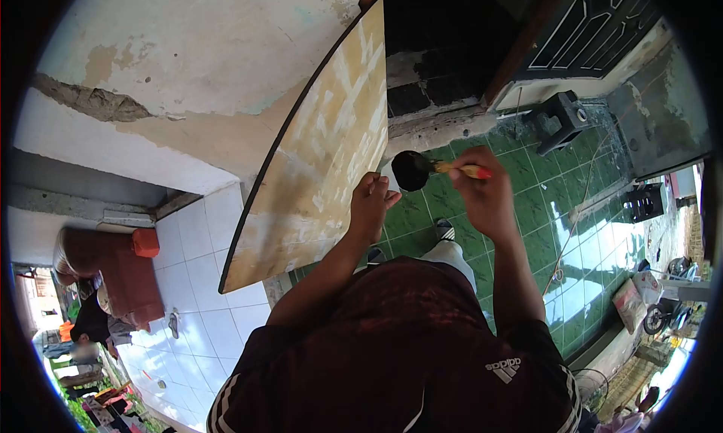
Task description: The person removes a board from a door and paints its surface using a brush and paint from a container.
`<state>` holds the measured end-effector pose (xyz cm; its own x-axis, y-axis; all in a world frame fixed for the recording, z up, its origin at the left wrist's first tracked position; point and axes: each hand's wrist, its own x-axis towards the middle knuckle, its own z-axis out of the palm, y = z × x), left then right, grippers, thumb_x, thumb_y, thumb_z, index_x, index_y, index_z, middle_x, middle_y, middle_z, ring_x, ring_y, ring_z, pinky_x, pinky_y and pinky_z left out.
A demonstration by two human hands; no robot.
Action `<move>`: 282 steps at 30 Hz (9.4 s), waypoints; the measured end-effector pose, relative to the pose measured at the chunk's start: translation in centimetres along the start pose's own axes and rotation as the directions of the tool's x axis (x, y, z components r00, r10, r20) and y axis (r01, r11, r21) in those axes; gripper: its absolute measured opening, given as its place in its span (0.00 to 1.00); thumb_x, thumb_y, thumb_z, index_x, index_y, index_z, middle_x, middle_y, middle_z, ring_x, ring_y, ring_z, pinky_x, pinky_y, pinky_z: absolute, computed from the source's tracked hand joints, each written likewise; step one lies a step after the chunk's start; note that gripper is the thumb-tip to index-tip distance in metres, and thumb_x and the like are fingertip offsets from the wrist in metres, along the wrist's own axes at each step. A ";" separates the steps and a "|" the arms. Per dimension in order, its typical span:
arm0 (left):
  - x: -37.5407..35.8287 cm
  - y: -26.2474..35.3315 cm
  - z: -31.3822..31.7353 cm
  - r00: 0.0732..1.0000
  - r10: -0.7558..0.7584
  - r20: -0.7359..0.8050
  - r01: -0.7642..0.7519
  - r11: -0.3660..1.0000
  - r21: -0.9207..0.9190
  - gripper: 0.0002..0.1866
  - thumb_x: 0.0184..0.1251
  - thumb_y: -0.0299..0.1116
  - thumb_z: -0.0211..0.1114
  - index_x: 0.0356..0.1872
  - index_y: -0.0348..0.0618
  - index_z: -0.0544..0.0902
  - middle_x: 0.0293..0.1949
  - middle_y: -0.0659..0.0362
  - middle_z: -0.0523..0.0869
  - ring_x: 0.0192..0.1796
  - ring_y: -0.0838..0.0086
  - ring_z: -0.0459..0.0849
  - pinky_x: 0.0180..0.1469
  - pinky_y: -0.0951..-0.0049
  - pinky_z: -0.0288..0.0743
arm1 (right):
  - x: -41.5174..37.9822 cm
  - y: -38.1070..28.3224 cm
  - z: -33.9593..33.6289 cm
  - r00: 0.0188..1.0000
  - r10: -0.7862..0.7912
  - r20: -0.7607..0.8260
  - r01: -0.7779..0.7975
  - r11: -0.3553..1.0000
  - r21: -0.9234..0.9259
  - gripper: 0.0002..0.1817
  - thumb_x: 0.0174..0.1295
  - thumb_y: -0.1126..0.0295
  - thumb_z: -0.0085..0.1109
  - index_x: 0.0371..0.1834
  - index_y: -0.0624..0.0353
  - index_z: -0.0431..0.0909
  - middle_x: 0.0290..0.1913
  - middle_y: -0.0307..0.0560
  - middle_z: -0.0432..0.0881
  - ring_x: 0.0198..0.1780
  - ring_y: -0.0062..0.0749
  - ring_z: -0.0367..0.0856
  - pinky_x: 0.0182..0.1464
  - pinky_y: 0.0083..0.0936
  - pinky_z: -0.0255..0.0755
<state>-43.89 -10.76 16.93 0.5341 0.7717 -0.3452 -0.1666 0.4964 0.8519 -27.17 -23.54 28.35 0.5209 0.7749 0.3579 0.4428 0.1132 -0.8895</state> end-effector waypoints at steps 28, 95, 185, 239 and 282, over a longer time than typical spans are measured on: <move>-3.5 -0.2 -2.2 0.999 0.050 -0.014 -0.051 0.998 -0.024 0.09 0.79 0.36 0.57 0.45 0.39 0.77 0.39 0.61 0.79 0.40 0.78 0.78 0.52 0.71 0.84 | -1.8 4.1 8.7 0.961 -0.136 0.241 0.250 0.801 -0.544 0.07 0.53 0.72 0.70 0.36 0.57 0.87 0.34 0.44 0.86 0.43 0.43 0.77 0.52 0.40 0.69; -0.5 -0.5 -2.1 0.877 0.404 -0.260 0.128 0.325 0.937 0.09 0.70 0.28 0.65 0.44 0.31 0.79 0.46 0.51 0.80 0.49 0.63 0.82 0.51 0.68 0.79 | 30.8 33.3 16.3 0.620 0.778 -0.102 -0.241 0.312 0.919 0.09 0.67 0.74 0.60 0.46 0.69 0.77 0.40 0.47 0.83 0.39 0.32 0.85 0.43 0.23 0.83; 5.0 -3.0 2.4 0.882 0.311 -0.354 0.093 0.623 0.777 0.14 0.63 0.36 0.72 0.42 0.35 0.84 0.43 0.46 0.83 0.47 0.50 0.82 0.49 0.58 0.76 | 38.4 25.2 12.8 0.824 0.565 -0.033 -0.070 0.159 0.985 0.04 0.65 0.78 0.59 0.37 0.69 0.78 0.35 0.50 0.83 0.34 0.34 0.87 0.39 0.23 0.82; 4.8 -3.3 3.1 0.887 0.254 -0.385 0.163 0.609 0.777 0.13 0.67 0.32 0.70 0.45 0.32 0.83 0.47 0.45 0.83 0.48 0.56 0.85 0.50 0.63 0.80 | 40.1 22.5 12.0 0.805 0.571 0.159 -0.066 -0.180 0.981 0.07 0.69 0.78 0.54 0.48 0.67 0.75 0.39 0.51 0.84 0.38 0.34 0.86 0.40 0.22 0.83; 4.7 -5.0 0.3 0.877 0.040 -0.479 0.130 0.940 0.316 0.15 0.81 0.34 0.51 0.56 0.31 0.71 0.52 0.47 0.80 0.52 0.61 0.85 0.56 0.66 0.81 | 40.7 25.9 13.4 0.679 0.614 0.403 -0.294 -0.275 0.915 0.05 0.68 0.64 0.63 0.42 0.47 0.78 0.32 0.36 0.84 0.23 0.16 0.66 0.25 0.16 0.59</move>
<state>-40.35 -9.73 11.19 0.0649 0.8869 -0.4573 0.1752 0.4411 0.8802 -4.31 19.23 16.07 0.3312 0.8462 -0.4174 -0.9432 0.3098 -0.1204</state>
